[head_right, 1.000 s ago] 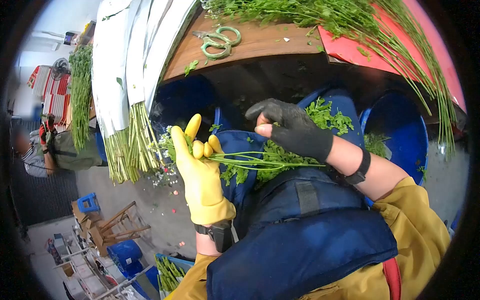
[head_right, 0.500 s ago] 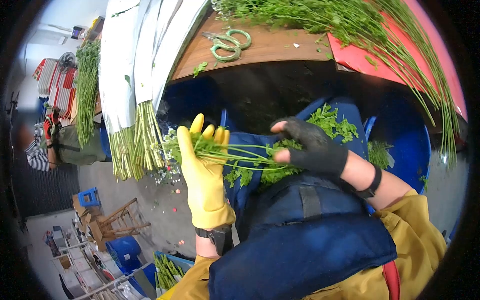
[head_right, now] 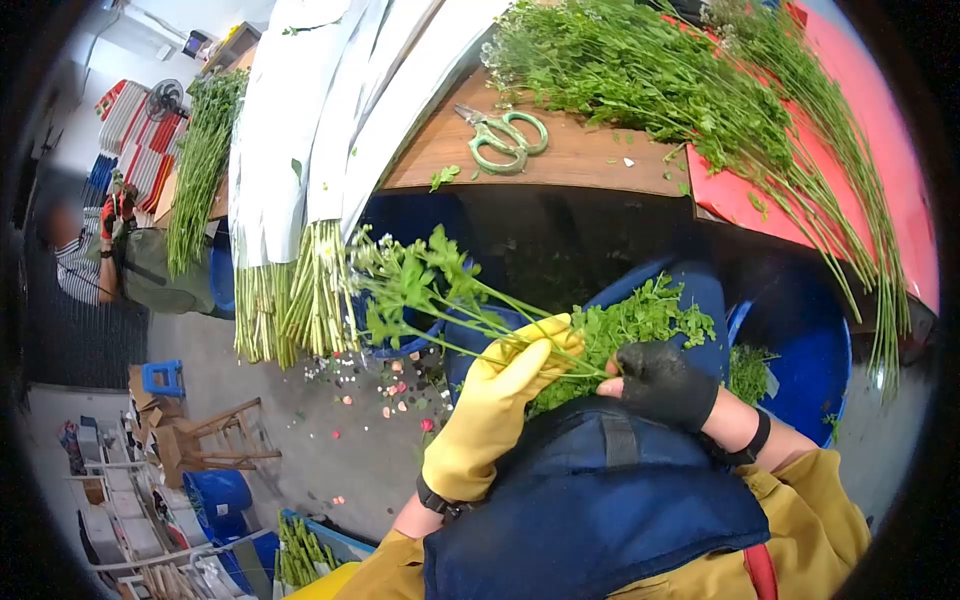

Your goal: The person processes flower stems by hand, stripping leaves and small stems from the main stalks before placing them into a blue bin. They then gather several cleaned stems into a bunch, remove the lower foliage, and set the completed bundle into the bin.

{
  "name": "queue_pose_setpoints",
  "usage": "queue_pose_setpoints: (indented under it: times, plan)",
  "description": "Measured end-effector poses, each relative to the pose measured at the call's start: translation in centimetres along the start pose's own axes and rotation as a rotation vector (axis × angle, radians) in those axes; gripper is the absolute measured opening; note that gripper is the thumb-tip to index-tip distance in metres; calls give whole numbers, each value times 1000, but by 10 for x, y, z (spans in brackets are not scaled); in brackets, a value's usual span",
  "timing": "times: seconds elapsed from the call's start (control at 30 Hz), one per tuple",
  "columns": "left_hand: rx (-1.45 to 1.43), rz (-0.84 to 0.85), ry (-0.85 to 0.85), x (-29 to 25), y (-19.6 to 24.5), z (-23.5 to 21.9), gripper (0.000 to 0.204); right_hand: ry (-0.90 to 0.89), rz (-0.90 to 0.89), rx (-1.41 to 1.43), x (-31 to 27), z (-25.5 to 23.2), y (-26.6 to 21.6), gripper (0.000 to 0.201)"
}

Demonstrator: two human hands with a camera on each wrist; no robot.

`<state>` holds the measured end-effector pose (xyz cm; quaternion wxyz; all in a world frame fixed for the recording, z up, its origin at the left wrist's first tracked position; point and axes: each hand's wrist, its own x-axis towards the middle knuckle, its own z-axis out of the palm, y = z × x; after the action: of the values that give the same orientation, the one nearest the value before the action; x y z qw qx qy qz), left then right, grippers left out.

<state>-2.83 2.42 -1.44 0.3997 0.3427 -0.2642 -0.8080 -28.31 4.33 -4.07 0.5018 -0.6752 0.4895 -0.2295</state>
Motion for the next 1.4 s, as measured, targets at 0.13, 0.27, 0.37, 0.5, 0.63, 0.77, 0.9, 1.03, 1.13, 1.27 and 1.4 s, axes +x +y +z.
queue_pose_setpoints:
  times: [0.13, 0.27, 0.37, 0.5, 0.63, 0.77, 0.9, 1.03, 1.13, 1.27, 1.4]
  plan:
    - [37, 19, -16, 3, 7, 10, 40, 132, -262, -72, 17, -16, -21, 19]
    - [6, -21, -64, 1, 10, 16, 42, 223, -313, -115, 50, -42, -35, 16]
    - [6, -28, -109, -3, 11, 20, 42, 100, -381, 5, 83, -43, -53, 26]
    - [19, 53, -225, -1, 2, 13, 41, -28, -583, 28, 119, -30, -75, 37]
    - [-42, 77, -234, -2, -2, 9, 45, -61, -811, -72, 139, -25, -71, 28]
    - [-95, 105, -216, -3, -1, 8, 47, 116, -652, 177, 139, -10, -56, 17]
    - [-107, 136, -196, 2, -3, 2, 49, 223, -368, 228, 137, -1, -64, 18]
    - [-109, 133, -159, 1, -1, 2, 49, 190, -172, 228, 135, 2, -68, 21]
    - [-71, 122, -145, -2, -3, 4, 48, 278, -115, 398, 143, 6, -56, 22]
    - [-4, 84, -165, -5, -3, 7, 48, 150, -146, 429, 145, -9, -62, 28]
    - [-37, 90, -169, -3, -2, 5, 49, -166, -148, 244, 134, -16, -70, 34]
